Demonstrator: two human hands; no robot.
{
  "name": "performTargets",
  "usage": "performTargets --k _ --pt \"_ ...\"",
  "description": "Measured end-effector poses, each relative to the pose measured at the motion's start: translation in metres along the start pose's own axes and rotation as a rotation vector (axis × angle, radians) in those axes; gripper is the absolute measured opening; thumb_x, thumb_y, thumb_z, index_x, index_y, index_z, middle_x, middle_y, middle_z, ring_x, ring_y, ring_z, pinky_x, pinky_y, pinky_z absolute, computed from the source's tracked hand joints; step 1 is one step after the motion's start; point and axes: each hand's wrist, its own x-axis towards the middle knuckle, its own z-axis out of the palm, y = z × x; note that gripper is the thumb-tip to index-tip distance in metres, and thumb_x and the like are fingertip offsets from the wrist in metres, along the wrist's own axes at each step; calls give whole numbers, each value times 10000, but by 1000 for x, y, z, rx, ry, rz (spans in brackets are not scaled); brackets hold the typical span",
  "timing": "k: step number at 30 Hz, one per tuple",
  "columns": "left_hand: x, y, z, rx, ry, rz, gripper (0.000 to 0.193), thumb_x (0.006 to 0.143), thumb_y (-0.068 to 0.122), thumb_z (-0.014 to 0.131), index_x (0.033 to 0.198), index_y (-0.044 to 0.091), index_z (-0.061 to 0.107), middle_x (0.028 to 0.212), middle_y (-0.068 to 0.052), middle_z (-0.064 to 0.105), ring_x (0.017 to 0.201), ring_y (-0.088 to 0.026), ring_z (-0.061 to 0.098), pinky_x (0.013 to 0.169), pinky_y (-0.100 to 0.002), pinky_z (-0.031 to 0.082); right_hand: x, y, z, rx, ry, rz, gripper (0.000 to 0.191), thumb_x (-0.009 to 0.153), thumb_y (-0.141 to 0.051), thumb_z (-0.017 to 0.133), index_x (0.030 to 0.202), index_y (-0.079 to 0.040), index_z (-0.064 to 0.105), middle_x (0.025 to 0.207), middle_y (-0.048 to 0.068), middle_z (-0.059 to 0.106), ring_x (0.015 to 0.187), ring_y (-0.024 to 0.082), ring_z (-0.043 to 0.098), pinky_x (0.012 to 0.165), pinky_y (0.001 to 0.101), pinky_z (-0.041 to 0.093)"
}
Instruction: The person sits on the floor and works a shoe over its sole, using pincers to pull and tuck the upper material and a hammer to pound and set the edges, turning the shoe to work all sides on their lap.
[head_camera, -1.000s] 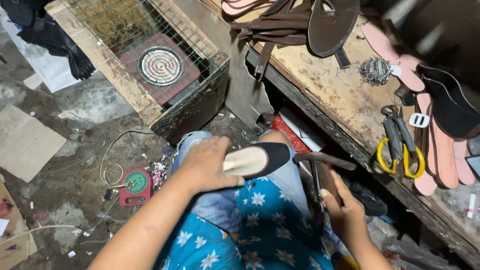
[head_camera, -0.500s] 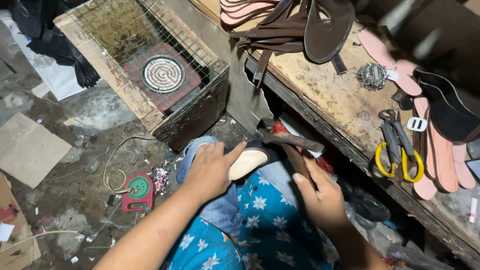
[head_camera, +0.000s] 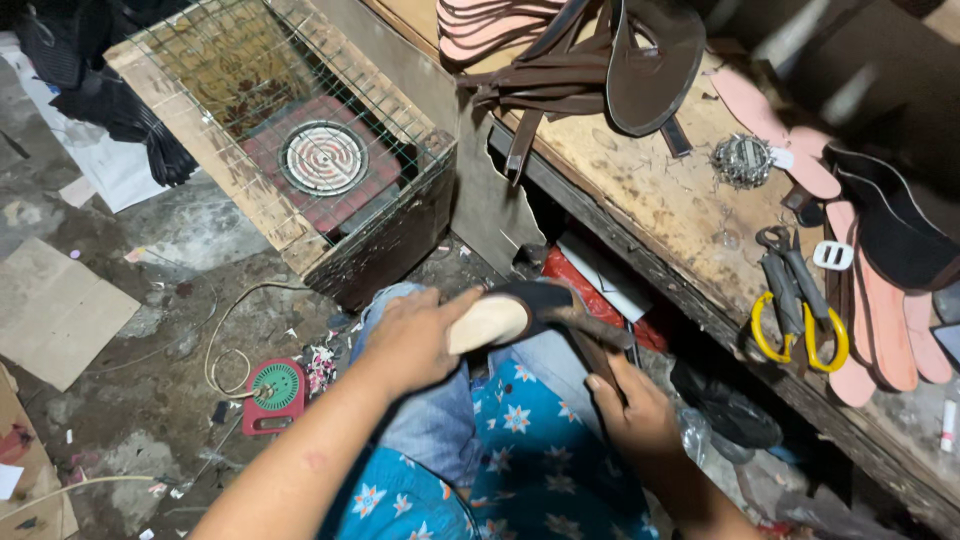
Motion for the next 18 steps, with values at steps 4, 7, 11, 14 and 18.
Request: performTargets --k 4,7,11,14,18 --pt "6 -13 -3 -83 -60 19 889 686 252 806 1503 279 456 1034 -168 620 1048 -392 600 890 -490 465 -19 9 -12 -90 -295 149 423 906 -303 662 1276 -99 665 1097 168 727 1048 326 714 900 367 533" --pt "10 -18 -1 -144 -89 37 872 703 332 820 1494 267 460 998 -172 650 1007 -394 627 886 -479 488 -16 4 -19 155 -180 126 413 898 -255 661 1257 -53 675 1152 184 734 1077 325 719 930 369 521" --pt "23 -26 1 -296 -83 137 825 722 364 807 1474 222 500 1137 -189 710 1031 -384 674 901 -419 526 3 -7 -15 94 15 103 383 933 -247 658 1263 -52 657 1171 190 719 1085 343 704 952 377 520" --pt "30 -35 2 -360 -263 -61 816 704 320 809 1470 238 540 1235 -140 724 1070 -261 716 953 -326 523 10 -10 -13 24 -38 -20 389 917 -250 670 1269 -85 655 1121 177 716 1024 357 699 890 386 537" --pt "37 -45 5 -725 -312 48 808 711 185 799 1468 95 530 1243 -79 753 1051 -134 695 960 -266 514 -2 -8 -16 -135 -306 8 518 852 -276 701 1365 -215 663 851 136 671 837 349 688 756 418 548"
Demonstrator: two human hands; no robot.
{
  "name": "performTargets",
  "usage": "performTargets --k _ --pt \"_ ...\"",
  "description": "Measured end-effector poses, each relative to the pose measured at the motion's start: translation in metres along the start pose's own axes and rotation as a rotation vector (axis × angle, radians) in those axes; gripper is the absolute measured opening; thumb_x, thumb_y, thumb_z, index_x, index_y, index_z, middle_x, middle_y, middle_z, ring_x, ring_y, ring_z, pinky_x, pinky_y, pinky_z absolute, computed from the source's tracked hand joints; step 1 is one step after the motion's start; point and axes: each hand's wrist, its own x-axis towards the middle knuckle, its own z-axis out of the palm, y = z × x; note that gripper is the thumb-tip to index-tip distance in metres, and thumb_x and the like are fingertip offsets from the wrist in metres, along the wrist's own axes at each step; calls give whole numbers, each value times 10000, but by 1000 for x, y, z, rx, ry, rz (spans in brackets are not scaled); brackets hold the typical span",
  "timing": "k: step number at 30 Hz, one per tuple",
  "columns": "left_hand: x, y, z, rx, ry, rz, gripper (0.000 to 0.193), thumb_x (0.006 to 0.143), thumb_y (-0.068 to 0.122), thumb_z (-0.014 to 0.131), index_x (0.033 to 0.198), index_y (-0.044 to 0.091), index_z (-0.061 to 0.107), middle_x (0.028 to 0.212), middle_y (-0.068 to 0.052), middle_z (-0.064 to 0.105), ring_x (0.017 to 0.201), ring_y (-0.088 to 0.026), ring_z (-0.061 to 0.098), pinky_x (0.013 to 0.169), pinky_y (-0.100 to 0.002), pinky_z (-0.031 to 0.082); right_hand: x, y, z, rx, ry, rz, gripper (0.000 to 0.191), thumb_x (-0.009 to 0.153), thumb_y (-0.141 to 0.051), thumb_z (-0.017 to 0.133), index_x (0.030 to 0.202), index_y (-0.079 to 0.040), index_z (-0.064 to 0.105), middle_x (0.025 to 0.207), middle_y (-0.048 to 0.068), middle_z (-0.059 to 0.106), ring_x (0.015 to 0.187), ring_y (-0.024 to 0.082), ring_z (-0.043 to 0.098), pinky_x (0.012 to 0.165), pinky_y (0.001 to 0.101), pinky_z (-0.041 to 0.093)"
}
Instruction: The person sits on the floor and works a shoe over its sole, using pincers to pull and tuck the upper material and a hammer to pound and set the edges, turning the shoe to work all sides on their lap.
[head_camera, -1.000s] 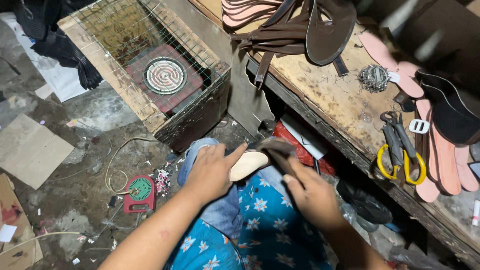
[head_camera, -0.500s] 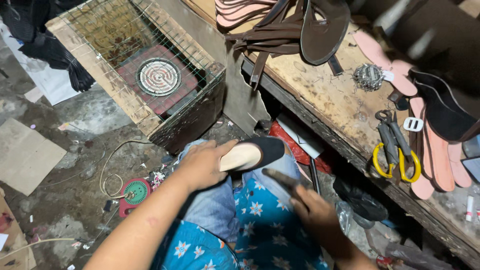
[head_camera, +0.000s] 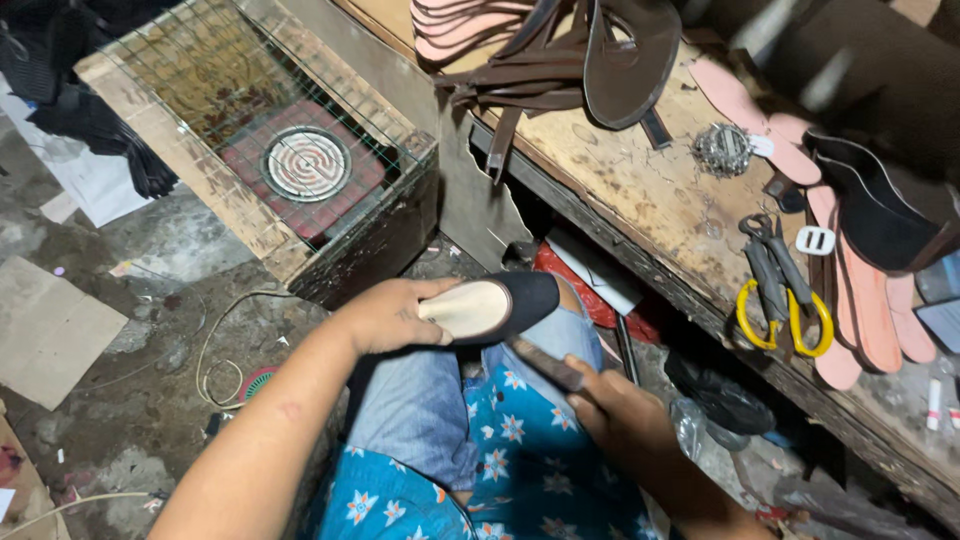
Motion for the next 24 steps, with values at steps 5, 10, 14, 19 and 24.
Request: performTargets --k 5,10,14,19,24 --pt "5 -5 1 -113 -33 -84 808 715 94 784 1478 87 519 1177 -42 754 990 -96 660 924 -249 514 -5 7 -7 3 118 -96 489 855 -239 691 1339 -185 656 875 138 652 812 346 674 712 422 543" --pt "4 -7 2 -111 -43 -34 808 725 90 781 1487 72 511 1196 -33 742 1007 -86 653 932 -239 514 12 27 -35 -83 371 -123 318 922 -246 692 1219 -139 657 922 142 668 821 344 667 731 416 540" --pt "7 -8 2 -101 -32 -18 815 720 84 787 1480 45 495 1222 -34 733 1029 -96 654 945 -242 503 11 38 -43 -75 401 -51 279 932 -250 695 1186 -141 652 892 136 650 785 341 657 712 412 534" --pt "10 -7 4 -71 -38 -2 812 716 95 794 1474 36 507 1255 -47 726 1063 -102 650 971 -248 489 14 33 -34 -78 338 -106 450 884 -263 703 1316 -143 664 891 137 666 779 350 671 689 418 539" --pt "6 -8 4 -10 -8 -43 810 707 117 800 1467 51 526 1231 -56 748 1041 -113 665 968 -250 503 27 24 -39 124 386 -72 372 949 -245 669 1298 -116 645 972 129 685 838 316 699 747 398 554"
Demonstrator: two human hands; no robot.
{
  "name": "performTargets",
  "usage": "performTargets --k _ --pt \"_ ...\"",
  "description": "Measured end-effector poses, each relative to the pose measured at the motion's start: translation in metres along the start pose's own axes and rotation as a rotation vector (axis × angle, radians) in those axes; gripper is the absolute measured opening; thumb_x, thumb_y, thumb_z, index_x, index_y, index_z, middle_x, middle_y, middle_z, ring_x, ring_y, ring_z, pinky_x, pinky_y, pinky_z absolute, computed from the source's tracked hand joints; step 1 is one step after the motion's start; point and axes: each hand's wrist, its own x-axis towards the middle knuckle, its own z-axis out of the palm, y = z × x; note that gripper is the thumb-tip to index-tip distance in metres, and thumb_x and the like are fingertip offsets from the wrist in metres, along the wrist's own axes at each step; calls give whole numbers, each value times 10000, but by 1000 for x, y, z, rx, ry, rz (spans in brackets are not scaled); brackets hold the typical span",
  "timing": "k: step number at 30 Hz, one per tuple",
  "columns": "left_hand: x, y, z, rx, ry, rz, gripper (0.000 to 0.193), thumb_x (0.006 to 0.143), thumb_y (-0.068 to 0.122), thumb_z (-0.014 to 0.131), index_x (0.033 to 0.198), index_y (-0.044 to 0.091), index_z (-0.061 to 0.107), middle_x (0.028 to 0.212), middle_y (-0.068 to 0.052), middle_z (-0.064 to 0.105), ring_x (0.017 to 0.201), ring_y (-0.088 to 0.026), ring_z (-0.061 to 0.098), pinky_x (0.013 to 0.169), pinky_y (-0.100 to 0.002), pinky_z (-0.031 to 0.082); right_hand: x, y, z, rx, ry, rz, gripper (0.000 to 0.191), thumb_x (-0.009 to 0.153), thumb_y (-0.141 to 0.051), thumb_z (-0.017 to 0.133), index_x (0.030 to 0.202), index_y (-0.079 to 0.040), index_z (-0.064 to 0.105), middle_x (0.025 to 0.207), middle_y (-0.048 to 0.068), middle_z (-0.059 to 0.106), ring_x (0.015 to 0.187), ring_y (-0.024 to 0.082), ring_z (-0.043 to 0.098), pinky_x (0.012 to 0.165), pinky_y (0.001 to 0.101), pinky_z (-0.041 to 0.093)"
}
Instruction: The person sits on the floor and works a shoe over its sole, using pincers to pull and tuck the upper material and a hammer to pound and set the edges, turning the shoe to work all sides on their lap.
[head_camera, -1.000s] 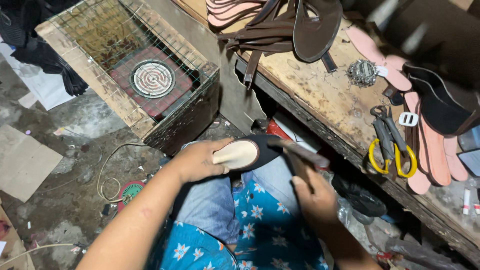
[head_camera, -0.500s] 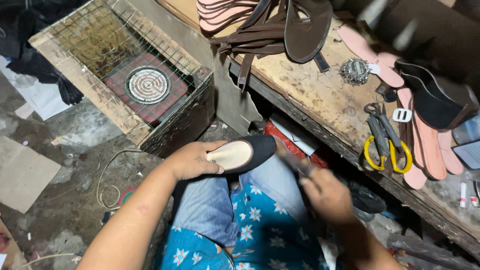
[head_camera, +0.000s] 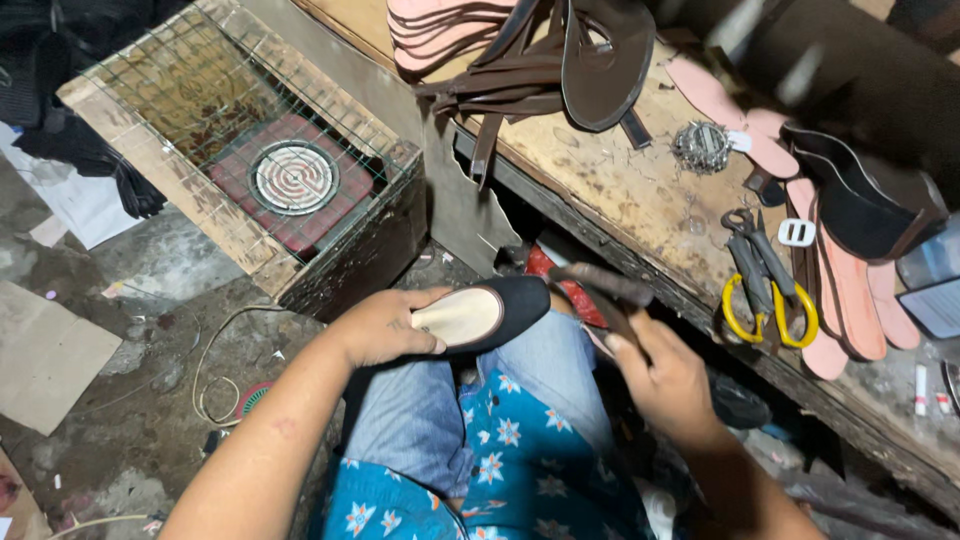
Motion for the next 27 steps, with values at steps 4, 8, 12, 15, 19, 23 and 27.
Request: performTargets --k 4,8,12,15,19,23,27 --pt "0 -3 1 -50 -8 68 799 711 95 796 1456 23 516 1286 -37 711 1075 -106 650 982 -251 487 -1 -6 0 -196 -83 -8 432 883 -288 713 1277 -117 664 959 145 703 844 365 687 723 421 542" --pt "-1 1 0 -118 -14 -9 805 708 108 788 1466 47 523 1227 -79 748 1022 -104 658 954 -244 504 -8 -5 7 -113 -115 6 372 883 -294 713 1211 -120 687 969 154 700 871 356 699 761 408 553" --pt "-13 21 5 155 65 43 822 741 225 822 1482 74 499 1202 -135 731 1066 -245 661 961 -341 511 -4 7 8 -139 -24 -72 379 913 -303 720 1232 -109 661 1044 165 705 923 369 691 797 401 556" --pt "-38 39 25 575 242 20 930 743 354 897 1520 133 434 1186 -188 638 1102 -362 590 947 -456 458 -1 18 -4 -164 51 -12 499 949 -265 688 1424 -132 611 1108 191 719 957 353 711 822 407 550" --pt "-60 55 69 756 496 79 984 578 291 906 1464 179 495 1158 -180 593 1080 -350 563 964 -501 388 -11 15 -20 244 -160 650 667 996 -214 698 1629 -207 491 980 315 709 862 543 660 762 508 531" --pt "-65 52 88 838 633 214 1002 477 256 908 1400 140 536 1198 -224 584 1092 -370 550 976 -504 365 -26 -13 -22 159 -162 228 581 1005 -228 685 1542 -103 505 1271 295 664 1165 431 632 974 456 466" --pt "-64 47 89 855 655 243 992 491 258 905 1405 142 537 1189 -226 584 1092 -374 546 980 -509 365 -27 -40 -9 -31 -210 105 545 915 -335 664 1416 -144 572 1249 164 713 1159 284 700 1003 345 509"
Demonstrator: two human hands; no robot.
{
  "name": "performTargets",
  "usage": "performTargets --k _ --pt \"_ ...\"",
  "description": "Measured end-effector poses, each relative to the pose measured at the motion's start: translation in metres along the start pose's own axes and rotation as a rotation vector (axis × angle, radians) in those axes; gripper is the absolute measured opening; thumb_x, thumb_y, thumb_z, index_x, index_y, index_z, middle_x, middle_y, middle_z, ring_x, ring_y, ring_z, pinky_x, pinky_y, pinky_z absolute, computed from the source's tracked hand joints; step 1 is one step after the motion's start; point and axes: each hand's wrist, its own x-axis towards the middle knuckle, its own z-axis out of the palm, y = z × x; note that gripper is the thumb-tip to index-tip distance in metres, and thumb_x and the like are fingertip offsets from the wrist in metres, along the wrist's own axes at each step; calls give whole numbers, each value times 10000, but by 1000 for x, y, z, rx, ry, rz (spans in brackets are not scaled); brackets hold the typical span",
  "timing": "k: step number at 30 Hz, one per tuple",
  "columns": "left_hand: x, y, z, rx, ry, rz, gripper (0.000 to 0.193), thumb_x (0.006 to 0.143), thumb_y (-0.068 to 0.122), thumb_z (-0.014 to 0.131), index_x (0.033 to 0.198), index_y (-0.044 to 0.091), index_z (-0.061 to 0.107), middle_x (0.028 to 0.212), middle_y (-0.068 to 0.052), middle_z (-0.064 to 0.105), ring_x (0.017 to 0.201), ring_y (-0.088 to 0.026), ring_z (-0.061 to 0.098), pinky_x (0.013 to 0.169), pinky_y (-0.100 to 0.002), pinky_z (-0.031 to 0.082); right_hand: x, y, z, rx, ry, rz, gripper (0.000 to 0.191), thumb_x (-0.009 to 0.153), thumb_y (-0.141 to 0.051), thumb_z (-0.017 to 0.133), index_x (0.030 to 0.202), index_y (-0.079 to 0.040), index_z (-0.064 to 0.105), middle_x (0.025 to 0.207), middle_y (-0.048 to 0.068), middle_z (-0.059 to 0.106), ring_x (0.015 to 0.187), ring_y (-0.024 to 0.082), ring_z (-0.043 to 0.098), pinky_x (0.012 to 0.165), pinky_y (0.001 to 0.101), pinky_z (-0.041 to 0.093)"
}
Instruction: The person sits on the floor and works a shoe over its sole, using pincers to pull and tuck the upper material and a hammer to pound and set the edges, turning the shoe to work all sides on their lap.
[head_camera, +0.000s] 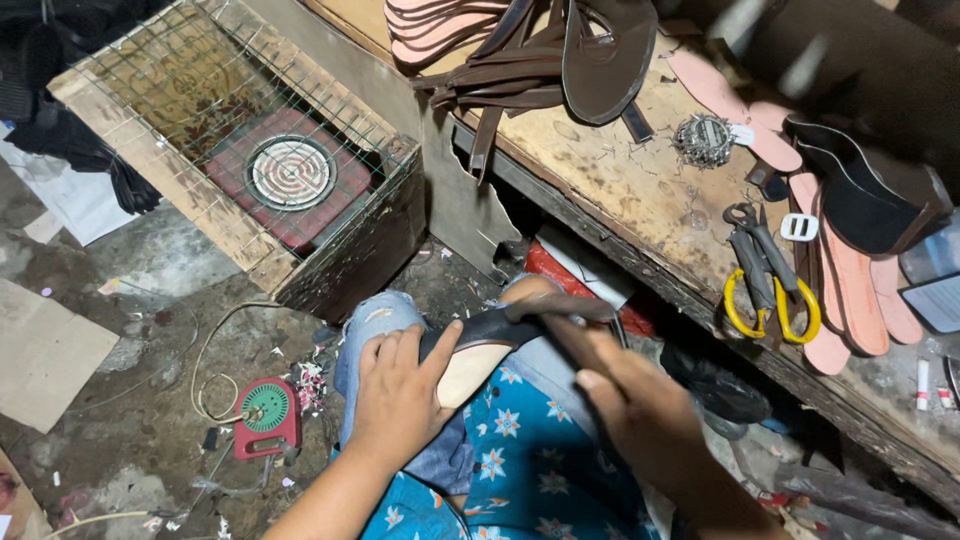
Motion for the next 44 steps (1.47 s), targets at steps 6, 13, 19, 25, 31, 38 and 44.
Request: performTargets --k 6,13,19,25,31,38,44 --pt "-5 1 -5 2 -1 -7 977 527 297 882 1422 136 526 1197 -226 578 1111 -382 543 996 -520 341 -3 38 -8 -145 -116 382 627 911 -336 648 1517 -236 523 1321 160 663 1210 330 635 1009 375 476" --pt "24 34 14 -236 22 -10 837 639 406 854 1305 16 529 1223 -182 601 1095 -374 579 937 -519 375 -27 94 3 538 61 661 661 946 -208 637 1588 -221 478 835 111 643 613 178 552 573 329 476" --pt "68 55 -12 -305 -91 46 385 749 265 823 1071 99 692 942 -123 688 939 -347 665 800 -470 477 -32 53 -18 681 48 574 678 904 -152 646 1559 -198 473 792 85 671 583 139 570 553 295 489" --pt "40 21 -85 -614 136 64 418 811 218 793 1176 52 674 1116 -135 722 1032 -328 706 872 -388 552 -16 -13 -43 611 58 125 633 898 -119 662 1510 -50 514 939 68 709 775 139 644 733 287 514" --pt "9 8 -100 -670 222 -14 444 808 175 798 1210 39 669 1153 -141 717 1078 -313 713 945 -371 548 2 -74 -50 338 -81 -326 515 925 -151 695 1403 20 606 1317 154 690 1221 235 640 1060 332 437" --pt "-17 -12 -102 -728 295 -139 437 798 142 815 1200 49 670 1195 -128 704 1097 -274 713 962 -353 543 16 -86 -21 187 -19 -525 512 868 -177 719 1335 -1 604 1227 159 715 1112 256 720 972 329 507" --pt "-41 -29 -108 -806 359 -259 434 825 122 803 1221 59 638 1232 -106 709 1163 -266 692 1020 -352 515 11 -42 49 706 -185 24 648 931 -92 740 1553 -47 565 1195 245 766 872 402 692 797 419 578"
